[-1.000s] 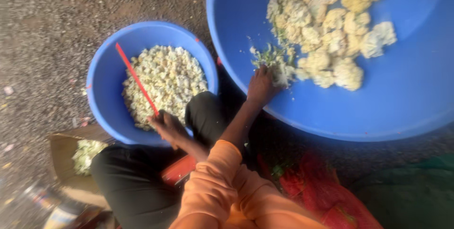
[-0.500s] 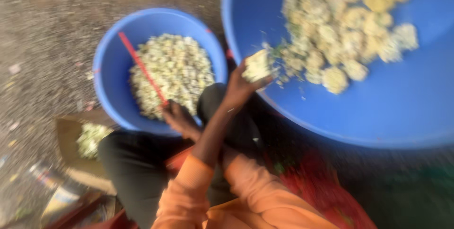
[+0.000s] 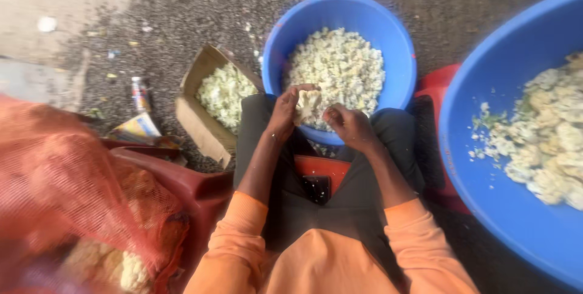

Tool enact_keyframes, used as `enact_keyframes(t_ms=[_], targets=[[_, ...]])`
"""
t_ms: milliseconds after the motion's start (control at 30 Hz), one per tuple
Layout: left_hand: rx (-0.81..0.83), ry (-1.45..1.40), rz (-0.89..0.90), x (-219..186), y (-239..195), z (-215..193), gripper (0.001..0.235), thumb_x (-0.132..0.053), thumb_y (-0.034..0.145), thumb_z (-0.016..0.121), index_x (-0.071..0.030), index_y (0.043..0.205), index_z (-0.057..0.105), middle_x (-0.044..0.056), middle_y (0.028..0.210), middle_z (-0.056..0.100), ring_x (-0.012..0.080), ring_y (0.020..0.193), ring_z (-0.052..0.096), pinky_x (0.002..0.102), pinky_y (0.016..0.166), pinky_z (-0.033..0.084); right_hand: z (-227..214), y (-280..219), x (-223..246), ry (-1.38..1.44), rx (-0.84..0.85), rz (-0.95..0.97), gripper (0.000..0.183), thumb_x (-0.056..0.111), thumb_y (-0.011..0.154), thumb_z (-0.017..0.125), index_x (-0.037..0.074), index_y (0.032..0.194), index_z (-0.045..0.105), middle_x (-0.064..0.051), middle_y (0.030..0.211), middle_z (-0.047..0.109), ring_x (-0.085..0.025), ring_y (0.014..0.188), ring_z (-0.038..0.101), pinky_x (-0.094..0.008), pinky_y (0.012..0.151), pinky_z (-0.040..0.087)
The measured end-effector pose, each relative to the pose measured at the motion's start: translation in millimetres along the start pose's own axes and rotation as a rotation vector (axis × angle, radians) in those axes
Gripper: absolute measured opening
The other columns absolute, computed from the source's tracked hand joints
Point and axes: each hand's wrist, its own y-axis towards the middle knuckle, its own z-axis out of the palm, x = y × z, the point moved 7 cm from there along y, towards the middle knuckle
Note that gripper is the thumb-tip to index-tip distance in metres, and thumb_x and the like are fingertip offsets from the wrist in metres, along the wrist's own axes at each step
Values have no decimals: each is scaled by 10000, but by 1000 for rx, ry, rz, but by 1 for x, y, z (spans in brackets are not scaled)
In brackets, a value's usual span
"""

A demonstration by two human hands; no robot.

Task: The person breaks cauliflower florets into smaller pieces by hand and with a knife, placing them into a blue plastic tub while sitting on the ground.

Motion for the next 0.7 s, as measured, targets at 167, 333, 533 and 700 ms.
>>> enact_keyframes(t_ms=[167,333,533,700], targets=[[-36,197,4,19,6,1,482,-450,1050,584,-58,1251,780,35,820,661,70,604,486,214,510,401,-5,2,0,-261,91,57,295,343,1006,651,48,992,651,-151,740,701,-370,697,701,-470,630,520],[-51,246,-81,22,23,-2,253,-165,887,795,-8,1083,765,60,844,743,105,672,666,254,548,537,21,6,-17,-257,74,30,337,333,1008,650,0,972,619,-190,734,663,-395,688,667,-482,598,490],[17,183,-63,25,38,-11,199,-126,895,769,-5,1054,761,77,886,753,114,744,697,263,659,576,38,19,-50,-113,207,161,321,329,1023,639,15,954,633,-146,673,638,-266,571,629,-421,568,469],[-7,379,43,29,44,-13,190,-141,932,791,1,1057,783,76,943,772,132,874,694,300,810,562,40,17,-70,18,205,156,354,370,1000,687,19,983,657,-44,670,625,-149,586,567,-367,548,447]])
